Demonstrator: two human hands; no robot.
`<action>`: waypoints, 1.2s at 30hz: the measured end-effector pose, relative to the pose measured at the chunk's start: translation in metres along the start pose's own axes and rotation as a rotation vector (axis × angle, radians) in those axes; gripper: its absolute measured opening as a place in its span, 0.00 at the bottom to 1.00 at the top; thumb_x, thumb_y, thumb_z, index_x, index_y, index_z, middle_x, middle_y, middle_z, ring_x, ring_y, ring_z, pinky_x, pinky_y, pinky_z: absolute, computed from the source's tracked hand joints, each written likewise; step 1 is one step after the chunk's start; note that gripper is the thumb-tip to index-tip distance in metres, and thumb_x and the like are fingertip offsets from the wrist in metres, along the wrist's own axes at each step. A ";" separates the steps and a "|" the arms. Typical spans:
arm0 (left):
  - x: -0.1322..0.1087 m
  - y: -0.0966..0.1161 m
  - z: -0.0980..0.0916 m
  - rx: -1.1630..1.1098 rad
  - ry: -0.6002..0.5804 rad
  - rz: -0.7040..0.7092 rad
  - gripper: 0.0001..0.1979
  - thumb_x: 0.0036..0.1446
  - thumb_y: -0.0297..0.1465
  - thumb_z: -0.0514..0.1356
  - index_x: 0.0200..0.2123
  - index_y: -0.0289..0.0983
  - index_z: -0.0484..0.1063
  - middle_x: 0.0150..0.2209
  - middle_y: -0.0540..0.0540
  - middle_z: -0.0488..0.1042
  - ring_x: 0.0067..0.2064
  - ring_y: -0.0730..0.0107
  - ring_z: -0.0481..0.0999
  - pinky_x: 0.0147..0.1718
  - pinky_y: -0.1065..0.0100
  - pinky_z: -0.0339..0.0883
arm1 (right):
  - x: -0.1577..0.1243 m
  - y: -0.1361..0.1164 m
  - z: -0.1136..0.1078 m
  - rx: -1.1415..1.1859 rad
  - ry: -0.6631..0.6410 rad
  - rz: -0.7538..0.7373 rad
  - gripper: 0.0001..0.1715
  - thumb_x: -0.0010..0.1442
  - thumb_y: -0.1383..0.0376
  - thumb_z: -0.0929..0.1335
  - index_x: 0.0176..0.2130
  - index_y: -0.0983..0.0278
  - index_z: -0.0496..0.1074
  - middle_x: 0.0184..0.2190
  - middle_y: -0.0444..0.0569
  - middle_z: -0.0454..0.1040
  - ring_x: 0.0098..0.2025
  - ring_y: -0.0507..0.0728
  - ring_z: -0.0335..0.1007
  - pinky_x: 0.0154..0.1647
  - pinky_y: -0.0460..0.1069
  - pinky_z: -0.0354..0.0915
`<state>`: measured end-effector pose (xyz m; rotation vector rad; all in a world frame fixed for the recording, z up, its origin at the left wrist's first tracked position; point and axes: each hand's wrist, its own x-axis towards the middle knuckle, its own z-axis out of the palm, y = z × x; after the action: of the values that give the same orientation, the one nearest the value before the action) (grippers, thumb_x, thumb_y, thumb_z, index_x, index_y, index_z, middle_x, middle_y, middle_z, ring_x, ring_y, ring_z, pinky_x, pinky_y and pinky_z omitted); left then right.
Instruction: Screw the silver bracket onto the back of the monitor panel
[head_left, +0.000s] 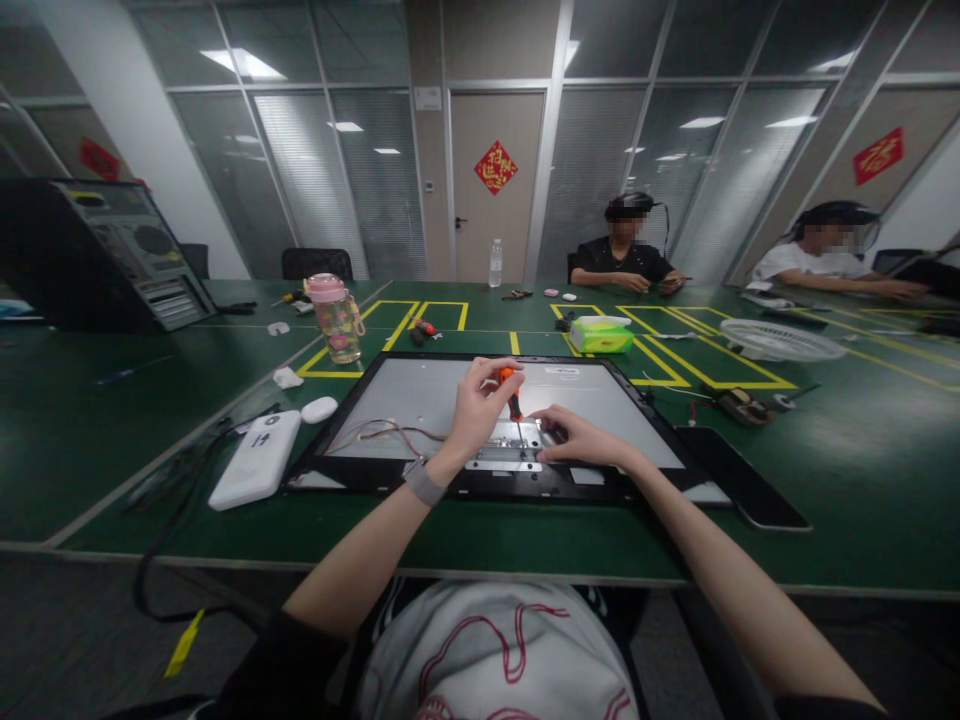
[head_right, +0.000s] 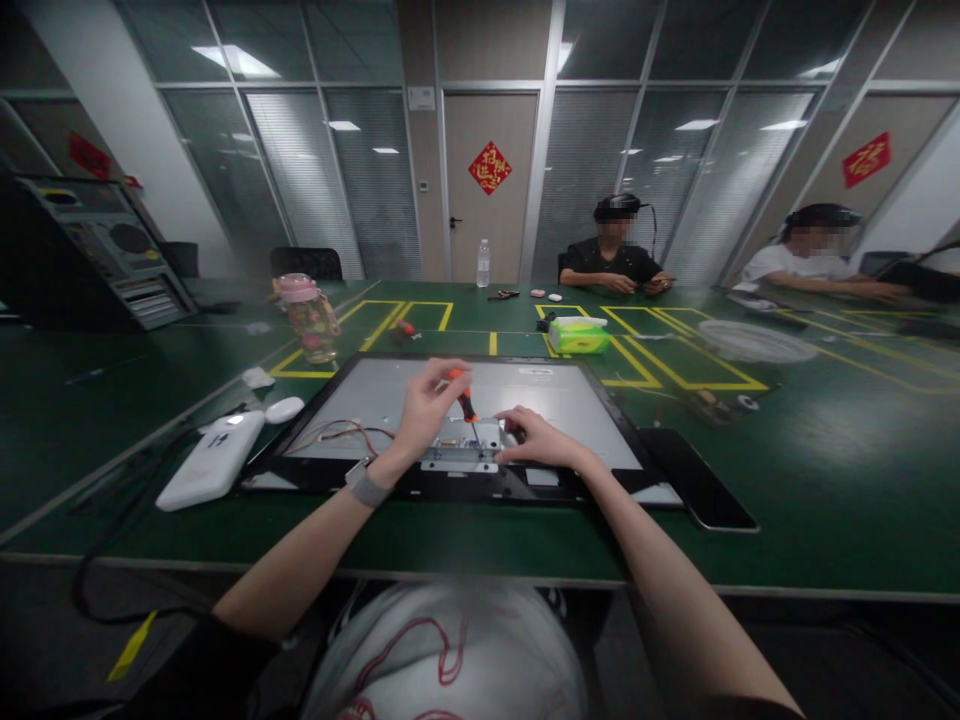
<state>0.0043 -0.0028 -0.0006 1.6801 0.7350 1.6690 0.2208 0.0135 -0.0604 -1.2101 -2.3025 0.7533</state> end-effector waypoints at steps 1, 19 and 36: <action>0.000 -0.002 0.000 -0.016 -0.005 -0.003 0.09 0.58 0.34 0.61 0.37 0.37 0.78 0.38 0.45 0.73 0.40 0.70 0.74 0.36 0.72 0.69 | 0.000 0.000 0.000 0.003 0.002 0.002 0.39 0.48 0.51 0.74 0.55 0.62 0.67 0.40 0.49 0.65 0.44 0.60 0.64 0.48 0.54 0.63; 0.000 -0.001 -0.001 0.016 -0.057 0.022 0.11 0.60 0.33 0.59 0.44 0.39 0.77 0.42 0.44 0.72 0.41 0.70 0.73 0.39 0.70 0.70 | 0.000 -0.005 -0.001 0.003 -0.005 0.012 0.38 0.49 0.52 0.74 0.55 0.62 0.67 0.40 0.49 0.64 0.43 0.59 0.64 0.47 0.54 0.64; 0.001 -0.003 -0.001 -0.048 -0.136 -0.013 0.15 0.62 0.35 0.56 0.49 0.40 0.75 0.44 0.43 0.73 0.44 0.68 0.73 0.41 0.68 0.69 | 0.000 -0.006 -0.001 -0.005 -0.007 0.016 0.38 0.49 0.52 0.74 0.55 0.63 0.67 0.39 0.49 0.64 0.43 0.59 0.64 0.47 0.54 0.63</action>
<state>0.0031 0.0003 -0.0023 1.7322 0.6337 1.5345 0.2181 0.0109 -0.0554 -1.2309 -2.3043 0.7590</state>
